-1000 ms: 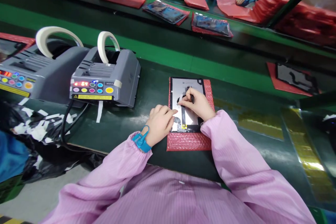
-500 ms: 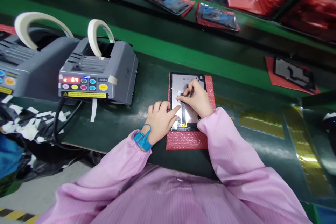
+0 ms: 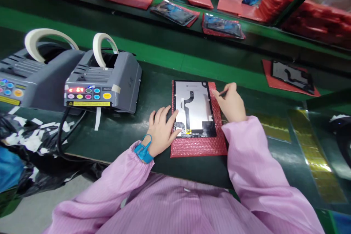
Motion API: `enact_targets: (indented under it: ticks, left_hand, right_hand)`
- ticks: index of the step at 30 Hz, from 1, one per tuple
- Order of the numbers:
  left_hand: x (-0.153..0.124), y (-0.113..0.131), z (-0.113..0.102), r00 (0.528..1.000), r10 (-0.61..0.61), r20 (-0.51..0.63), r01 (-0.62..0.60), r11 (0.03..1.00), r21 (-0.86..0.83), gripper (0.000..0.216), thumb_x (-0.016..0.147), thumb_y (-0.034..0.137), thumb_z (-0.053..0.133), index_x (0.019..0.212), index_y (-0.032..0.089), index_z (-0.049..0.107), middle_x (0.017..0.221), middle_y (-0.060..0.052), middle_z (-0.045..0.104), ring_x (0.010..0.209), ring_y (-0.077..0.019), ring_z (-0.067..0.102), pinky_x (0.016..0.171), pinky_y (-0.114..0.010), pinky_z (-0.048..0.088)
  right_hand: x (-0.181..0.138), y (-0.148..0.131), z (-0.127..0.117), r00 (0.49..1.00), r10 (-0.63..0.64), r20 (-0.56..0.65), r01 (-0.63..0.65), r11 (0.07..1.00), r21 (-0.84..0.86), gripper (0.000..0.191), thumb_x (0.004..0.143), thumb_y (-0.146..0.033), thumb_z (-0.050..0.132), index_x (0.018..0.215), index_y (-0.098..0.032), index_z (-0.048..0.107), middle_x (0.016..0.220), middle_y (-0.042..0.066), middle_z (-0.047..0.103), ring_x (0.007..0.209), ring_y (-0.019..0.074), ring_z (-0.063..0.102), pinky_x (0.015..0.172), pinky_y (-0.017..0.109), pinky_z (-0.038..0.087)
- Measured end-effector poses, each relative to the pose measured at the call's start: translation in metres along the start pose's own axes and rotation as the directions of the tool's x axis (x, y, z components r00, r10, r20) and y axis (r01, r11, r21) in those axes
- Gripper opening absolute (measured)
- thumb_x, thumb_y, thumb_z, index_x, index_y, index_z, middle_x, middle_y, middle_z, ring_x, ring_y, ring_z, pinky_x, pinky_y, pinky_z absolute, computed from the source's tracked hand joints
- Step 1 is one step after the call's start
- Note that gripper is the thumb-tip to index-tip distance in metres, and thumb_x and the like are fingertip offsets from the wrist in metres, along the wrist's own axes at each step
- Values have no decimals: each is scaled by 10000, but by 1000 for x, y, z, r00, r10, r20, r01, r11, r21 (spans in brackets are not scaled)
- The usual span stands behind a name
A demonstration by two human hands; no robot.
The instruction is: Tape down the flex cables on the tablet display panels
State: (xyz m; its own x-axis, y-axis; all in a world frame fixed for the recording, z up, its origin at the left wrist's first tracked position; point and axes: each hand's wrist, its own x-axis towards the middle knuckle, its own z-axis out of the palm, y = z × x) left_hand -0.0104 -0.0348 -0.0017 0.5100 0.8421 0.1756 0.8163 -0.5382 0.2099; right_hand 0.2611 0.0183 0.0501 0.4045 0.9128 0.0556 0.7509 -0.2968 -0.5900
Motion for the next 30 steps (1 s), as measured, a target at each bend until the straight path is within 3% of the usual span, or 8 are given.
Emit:
enact_targets:
  ticks: [3,6,11,17,20,24,27,30]
  left_hand:
    - [-1,0,2,999,19,35,-21,999,45,634,1029,407,484,1584,108,424,1636,-235,410,1532,-429,330,1218,-700,187]
    - [1,0,3,998,19,55,-22,998,64,622,1048,421,434,1588,112,417,1637,-222,419,1546,-421,327,1213,-719,200]
    - [-1,-5,5,999,38,-5,-38,995,95,605,1066,446,384,1558,100,457,1595,-230,478,1513,-408,402,1191,-702,278]
    - [-1,-12,11,988,84,-129,-64,987,151,616,1085,464,340,1570,94,428,1583,-214,501,1472,-391,464,1191,-647,303]
    - [-1,-14,11,986,90,-138,-66,983,171,585,1081,442,359,1565,125,446,1604,-192,482,1477,-371,460,1218,-612,276]
    - [-1,-16,11,984,96,-151,-66,978,196,505,1060,402,408,1492,180,547,1602,-186,487,1466,-359,476,1231,-591,245]
    - [-1,-19,14,969,132,-207,-82,969,232,474,1055,409,409,1431,196,603,1588,-188,503,1462,-347,478,1254,-573,181]
    - [0,-24,16,959,157,-237,-86,955,285,458,1054,397,390,1396,202,625,1565,-179,533,1448,-318,491,1278,-531,117]
  right_hand:
    - [-3,22,-13,975,129,181,-140,989,46,364,856,-472,676,930,-275,379,738,-1,615,663,237,640,618,329,438]
    - [-4,24,-5,944,128,305,-174,976,130,434,779,-492,748,915,-276,397,740,-11,649,646,232,661,613,327,461]
    - [-1,14,17,966,-8,260,-81,939,333,546,606,-416,840,889,-277,394,728,-49,620,686,219,622,670,329,447]
    - [19,-2,32,983,-144,113,66,854,516,424,732,-453,696,891,-283,341,766,-72,511,673,157,517,677,292,437]
    - [57,-12,40,988,-154,21,116,821,559,448,732,-421,696,880,-288,294,764,-81,468,666,140,484,678,274,431]
    - [134,-27,53,991,-87,-103,130,821,556,412,789,-387,660,909,-287,279,781,-88,451,679,125,466,691,256,432]
    - [189,-40,58,986,-30,-166,108,866,487,324,871,-386,643,977,-263,363,788,-83,468,671,123,475,674,256,442]
    - [226,-42,56,983,-3,-186,68,935,348,260,960,-407,645,1062,-195,533,890,-20,581,720,132,560,690,287,500]
